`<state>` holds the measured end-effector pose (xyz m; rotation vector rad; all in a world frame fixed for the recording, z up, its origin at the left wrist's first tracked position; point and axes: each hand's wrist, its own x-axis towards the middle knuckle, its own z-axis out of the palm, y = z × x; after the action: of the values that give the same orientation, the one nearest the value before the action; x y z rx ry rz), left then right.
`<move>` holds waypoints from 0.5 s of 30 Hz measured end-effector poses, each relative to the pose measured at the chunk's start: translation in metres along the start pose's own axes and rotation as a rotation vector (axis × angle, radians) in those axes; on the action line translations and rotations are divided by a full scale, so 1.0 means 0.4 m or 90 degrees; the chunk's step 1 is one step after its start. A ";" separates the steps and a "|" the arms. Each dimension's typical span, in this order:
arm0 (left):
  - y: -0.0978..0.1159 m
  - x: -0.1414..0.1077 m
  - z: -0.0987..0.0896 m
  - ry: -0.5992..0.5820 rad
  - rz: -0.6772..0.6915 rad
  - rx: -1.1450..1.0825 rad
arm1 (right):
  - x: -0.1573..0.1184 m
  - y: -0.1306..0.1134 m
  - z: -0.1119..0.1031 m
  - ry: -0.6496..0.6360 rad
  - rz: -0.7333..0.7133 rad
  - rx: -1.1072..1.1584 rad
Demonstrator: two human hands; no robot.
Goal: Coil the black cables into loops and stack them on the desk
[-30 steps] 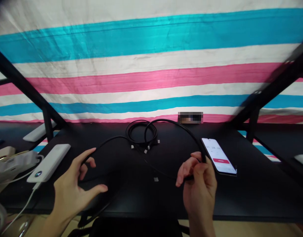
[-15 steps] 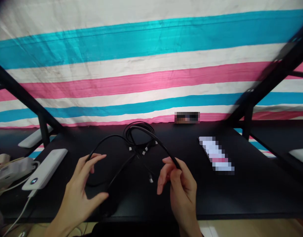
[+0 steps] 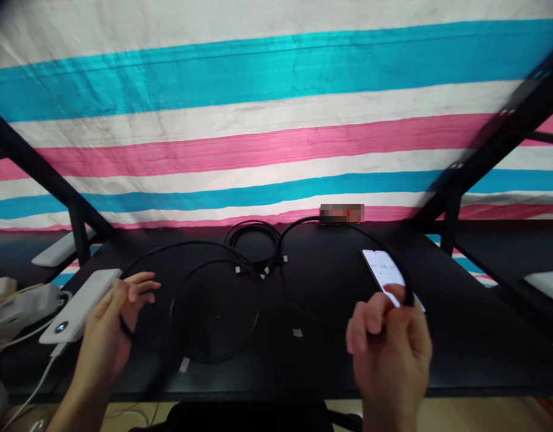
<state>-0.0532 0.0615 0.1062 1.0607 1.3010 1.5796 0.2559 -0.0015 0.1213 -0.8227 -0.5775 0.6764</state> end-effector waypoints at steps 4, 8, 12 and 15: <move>0.014 0.023 -0.020 0.102 -0.116 -0.207 | 0.033 -0.032 -0.039 0.069 0.013 0.049; 0.018 0.044 -0.036 0.207 -0.126 -0.276 | 0.057 -0.037 -0.060 0.124 0.027 0.098; 0.017 0.067 -0.059 0.261 -0.081 -0.314 | 0.078 -0.026 -0.085 0.199 0.058 0.153; 0.021 0.080 -0.076 0.294 -0.054 -0.315 | 0.092 -0.020 -0.117 0.221 0.036 0.152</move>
<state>-0.0928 0.0812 0.1144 0.3407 1.1261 2.0129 0.3148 -0.0001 0.1093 -0.7121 -0.1564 0.6226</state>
